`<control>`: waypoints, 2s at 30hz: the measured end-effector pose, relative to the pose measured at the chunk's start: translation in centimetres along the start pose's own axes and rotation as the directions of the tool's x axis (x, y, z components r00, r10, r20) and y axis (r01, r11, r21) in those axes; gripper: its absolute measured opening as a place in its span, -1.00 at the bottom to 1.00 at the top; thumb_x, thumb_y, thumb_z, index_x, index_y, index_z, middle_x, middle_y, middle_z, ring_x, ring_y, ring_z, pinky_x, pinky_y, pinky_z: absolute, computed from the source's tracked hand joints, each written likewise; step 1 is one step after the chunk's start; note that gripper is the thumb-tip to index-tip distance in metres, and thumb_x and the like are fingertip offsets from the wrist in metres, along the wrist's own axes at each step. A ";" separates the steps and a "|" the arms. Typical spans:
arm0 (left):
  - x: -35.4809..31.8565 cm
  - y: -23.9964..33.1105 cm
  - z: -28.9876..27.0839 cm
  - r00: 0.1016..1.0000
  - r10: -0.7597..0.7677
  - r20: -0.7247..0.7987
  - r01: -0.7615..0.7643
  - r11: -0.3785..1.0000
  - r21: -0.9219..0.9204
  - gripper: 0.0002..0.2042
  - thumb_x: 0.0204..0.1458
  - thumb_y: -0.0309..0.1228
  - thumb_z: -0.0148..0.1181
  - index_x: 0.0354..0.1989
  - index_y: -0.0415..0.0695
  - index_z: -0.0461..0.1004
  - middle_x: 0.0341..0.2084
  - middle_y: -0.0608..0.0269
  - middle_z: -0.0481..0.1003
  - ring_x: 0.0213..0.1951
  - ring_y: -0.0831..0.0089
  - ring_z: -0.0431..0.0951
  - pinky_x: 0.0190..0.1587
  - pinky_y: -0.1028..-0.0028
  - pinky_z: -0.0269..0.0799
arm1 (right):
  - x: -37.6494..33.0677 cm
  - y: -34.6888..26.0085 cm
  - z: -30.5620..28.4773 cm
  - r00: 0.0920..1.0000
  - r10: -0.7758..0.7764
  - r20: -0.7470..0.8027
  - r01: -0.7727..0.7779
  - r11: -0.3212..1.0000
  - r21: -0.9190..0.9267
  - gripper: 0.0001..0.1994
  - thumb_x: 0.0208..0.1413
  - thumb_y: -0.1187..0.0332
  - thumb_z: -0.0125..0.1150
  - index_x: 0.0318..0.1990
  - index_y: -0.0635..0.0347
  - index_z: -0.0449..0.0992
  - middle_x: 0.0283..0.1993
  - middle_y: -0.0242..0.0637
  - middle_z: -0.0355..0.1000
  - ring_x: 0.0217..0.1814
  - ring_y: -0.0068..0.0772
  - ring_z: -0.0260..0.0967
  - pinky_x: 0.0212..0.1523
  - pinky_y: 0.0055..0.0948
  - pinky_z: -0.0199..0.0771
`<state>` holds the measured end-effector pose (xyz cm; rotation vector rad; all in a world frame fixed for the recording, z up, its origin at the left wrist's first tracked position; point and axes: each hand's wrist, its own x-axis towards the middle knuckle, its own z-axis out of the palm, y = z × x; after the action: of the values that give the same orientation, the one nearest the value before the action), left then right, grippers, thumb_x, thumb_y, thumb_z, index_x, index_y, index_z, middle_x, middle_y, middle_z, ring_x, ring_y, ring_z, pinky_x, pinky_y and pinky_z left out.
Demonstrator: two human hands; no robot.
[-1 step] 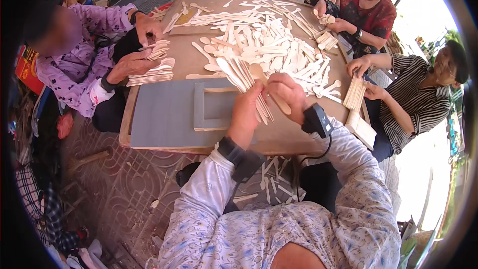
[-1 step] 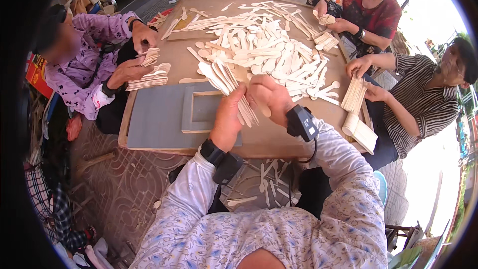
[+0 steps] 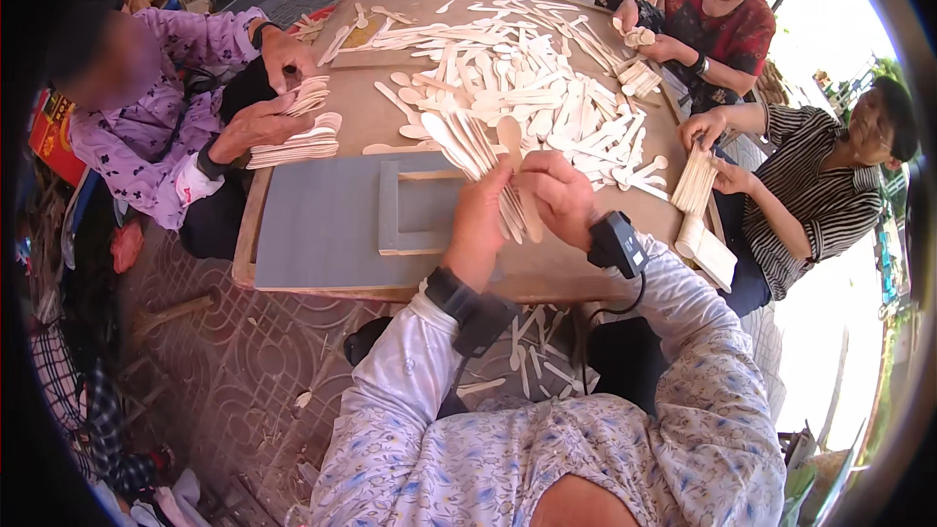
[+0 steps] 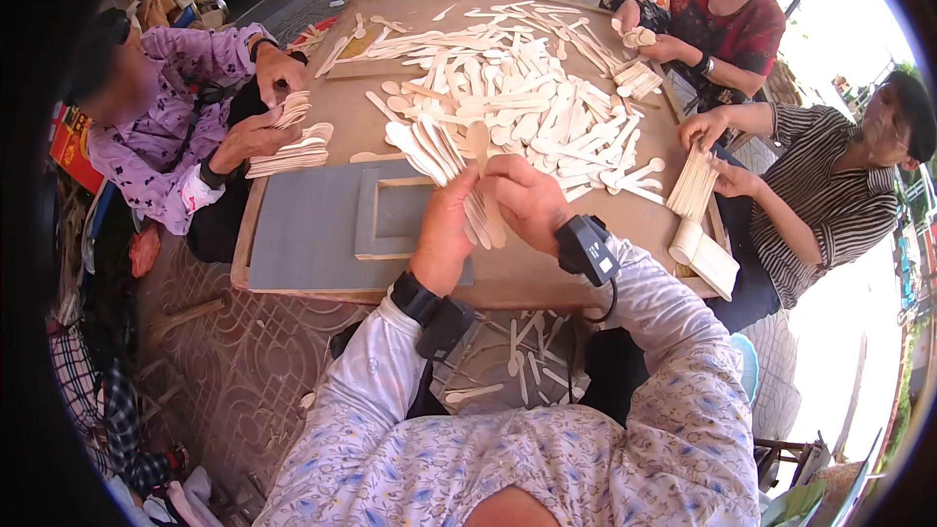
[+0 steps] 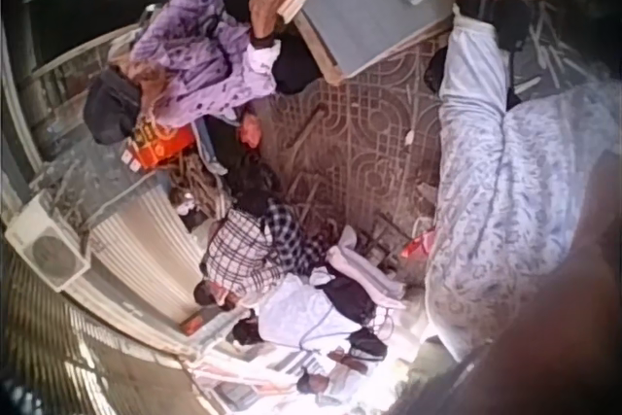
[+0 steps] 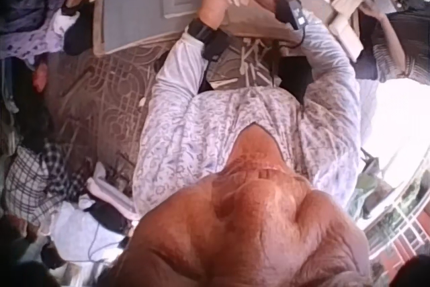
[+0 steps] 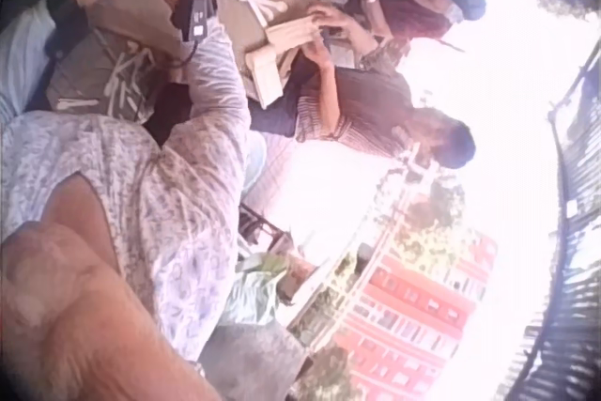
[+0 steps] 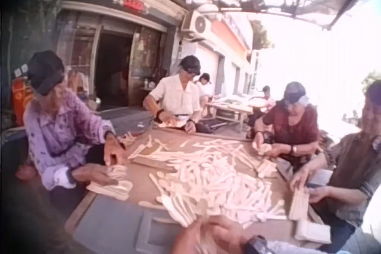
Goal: Sorting and aligning wooden disposable spoons on a table.
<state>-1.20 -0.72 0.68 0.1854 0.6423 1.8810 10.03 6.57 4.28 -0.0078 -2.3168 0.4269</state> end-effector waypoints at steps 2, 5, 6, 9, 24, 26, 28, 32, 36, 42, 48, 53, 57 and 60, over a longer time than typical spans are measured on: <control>0.1 -0.1 -0.4 0.999 -0.006 0.035 0.005 1.000 0.025 -0.80 0.00 -0.37 0.09 -0.30 -0.26 0.42 -0.44 0.27 0.44 -0.43 0.53 0.44 -0.40 0.54 0.37 | -1.0 -0.1 1.0 1.000 0.002 0.017 -0.002 1.000 -0.030 -0.69 -0.23 0.68 0.08 -0.25 0.19 0.42 -0.17 -0.18 0.32 -0.23 -0.22 0.34 -0.31 -0.49 0.39; 0.1 0.2 -0.4 0.997 -0.032 0.066 0.029 0.999 0.040 -0.79 0.00 -0.38 0.09 -0.26 -0.27 0.42 -0.39 0.27 0.45 -0.36 0.54 0.45 -0.33 0.57 0.36 | -0.9 0.3 1.2 1.000 0.002 -0.007 -0.002 1.000 -0.011 -0.70 -0.23 0.68 0.07 -0.26 0.20 0.43 -0.19 -0.21 0.34 -0.23 -0.26 0.35 -0.26 -0.50 0.39; 0.1 0.4 -0.4 0.996 -0.054 0.069 0.052 0.998 0.026 -0.79 0.00 -0.40 0.09 -0.25 -0.28 0.42 -0.39 0.27 0.45 -0.35 0.54 0.44 -0.31 0.58 0.35 | -0.7 0.4 1.2 1.000 0.002 -0.008 -0.002 1.000 -0.007 -0.70 -0.23 0.68 0.07 -0.26 0.20 0.43 -0.19 -0.21 0.34 -0.23 -0.26 0.35 -0.26 -0.50 0.39; 0.0 0.6 -0.7 0.993 -0.054 0.101 0.053 0.998 0.015 -0.79 -0.01 -0.43 0.08 -0.24 -0.31 0.41 -0.40 0.25 0.45 -0.35 0.49 0.45 -0.31 0.54 0.37 | -0.4 1.7 0.8 0.995 -0.101 0.026 0.101 0.995 0.016 -0.72 -0.18 0.68 0.03 -0.25 0.20 0.42 -0.21 -0.22 0.35 -0.23 -0.28 0.35 -0.23 -0.53 0.38; 0.9 -0.3 0.2 0.999 0.009 0.031 -0.009 1.000 0.014 -0.85 -0.03 -0.52 0.05 -0.27 -0.14 0.29 -0.64 0.38 0.24 -0.58 0.57 0.24 -0.48 0.50 0.22 | 2.9 12.5 3.9 0.921 0.317 0.225 -0.232 0.912 -0.339 -0.86 -0.09 0.50 0.01 -0.31 0.19 0.39 -0.24 -0.22 0.32 -0.29 -0.09 0.35 -0.31 -0.30 0.38; 1.2 -0.5 -0.2 0.999 -0.005 0.052 0.004 0.999 0.034 -0.85 -0.03 -0.53 0.05 -0.27 -0.15 0.29 -0.65 0.38 0.23 -0.58 0.57 0.23 -0.48 0.49 0.22 | 2.2 11.5 2.8 0.957 0.284 0.056 -0.266 0.938 -0.224 -0.87 -0.11 0.58 0.03 -0.34 0.22 0.37 -0.28 -0.23 0.31 -0.34 -0.17 0.36 -0.36 -0.38 0.37; 1.3 -0.5 -0.5 0.995 0.030 0.094 -0.024 0.998 -0.062 -0.85 -0.07 -0.53 0.11 -0.32 -0.13 0.32 -0.59 0.34 0.33 -0.56 0.54 0.32 -0.51 0.52 0.27 | 1.4 9.6 1.9 0.965 0.263 -0.024 -0.263 0.955 -0.134 -0.87 -0.12 0.59 0.04 -0.36 0.21 0.37 -0.30 -0.24 0.31 -0.38 -0.22 0.36 -0.39 -0.40 0.37; 0.8 0.3 0.0 0.996 -0.084 -0.004 0.084 0.993 0.079 -0.82 -0.02 -0.44 0.07 -0.26 -0.24 0.39 -0.39 0.21 0.45 -0.37 0.52 0.45 -0.43 0.58 0.34 | -0.2 3.0 0.0 0.988 0.146 -0.042 -0.138 0.978 0.155 -0.78 -0.24 0.70 0.07 -0.39 0.22 0.35 -0.27 -0.25 0.30 -0.36 -0.34 0.32 -0.42 -0.49 0.36; 0.7 0.1 -0.4 0.990 -0.085 0.110 0.080 0.996 0.050 -0.80 0.01 -0.43 0.03 -0.24 -0.29 0.41 -0.40 0.25 0.45 -0.36 0.57 0.44 -0.42 0.60 0.33 | -1.5 1.2 0.4 1.000 0.025 -0.018 -0.020 0.974 0.225 -0.77 -0.24 0.67 0.13 -0.38 0.19 0.34 -0.27 -0.26 0.30 -0.23 -0.28 0.29 -0.21 -0.40 0.32; 0.3 0.6 0.5 0.987 -0.083 0.137 0.078 0.996 0.039 -0.80 0.01 -0.46 0.01 -0.23 -0.32 0.41 -0.40 0.25 0.44 -0.34 0.53 0.43 -0.32 0.59 0.35 | -1.4 0.6 0.2 0.992 0.087 -0.089 -0.070 0.982 0.178 -0.72 -0.39 0.70 0.16 -0.43 0.20 0.40 -0.27 -0.29 0.30 -0.16 -0.24 0.29 -0.01 -0.26 0.33; 0.5 0.1 -0.2 0.999 0.002 0.035 -0.003 0.999 0.050 -0.83 -0.01 -0.46 0.03 -0.31 -0.30 0.43 -0.43 0.23 0.45 -0.38 0.50 0.43 -0.35 0.57 0.36 | -1.4 1.2 0.8 1.000 -0.018 -0.002 0.018 0.994 0.104 -0.72 -0.29 0.76 0.07 -0.37 0.23 0.43 -0.23 -0.26 0.32 -0.17 -0.25 0.30 -0.10 -0.34 0.36; 0.5 0.3 -1.1 0.996 -0.088 0.007 0.086 0.984 0.156 -0.84 -0.01 -0.46 0.06 -0.29 -0.29 0.38 -0.43 0.18 0.45 -0.37 0.43 0.46 -0.28 0.49 0.40 | -1.0 3.8 0.3 0.936 0.307 -0.170 -0.274 0.943 0.190 -0.81 -0.09 0.70 -0.01 -0.32 0.25 0.40 -0.34 -0.21 0.37 -0.33 -0.31 0.35 -0.31 -0.50 0.34; 0.4 0.3 0.2 1.000 -0.004 -0.026 0.008 0.988 0.157 -0.84 -0.05 -0.50 0.07 -0.28 -0.29 0.37 -0.39 0.12 0.46 -0.35 0.38 0.46 -0.26 0.45 0.41 | -1.1 11.3 -0.7 0.887 0.443 -0.131 -0.457 0.881 -0.119 -0.89 -0.03 0.52 0.04 -0.31 0.26 0.42 -0.38 -0.16 0.39 -0.40 -0.25 0.37 -0.38 -0.45 0.36; 0.5 0.2 -0.3 0.999 0.026 -0.033 -0.024 0.996 0.081 -0.82 -0.06 -0.55 0.06 -0.26 -0.30 0.36 -0.32 0.04 0.45 -0.31 0.35 0.46 -0.22 0.41 0.40 | 0.4 13.2 -0.6 0.904 0.426 -0.037 -0.426 0.887 -0.178 -0.85 -0.05 0.47 0.05 -0.28 0.23 0.43 -0.31 -0.14 0.39 -0.28 -0.15 0.36 -0.28 -0.36 0.37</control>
<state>-1.66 -0.43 0.48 0.2149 0.7435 1.8869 8.51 19.23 0.93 -0.6183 -2.3435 0.4276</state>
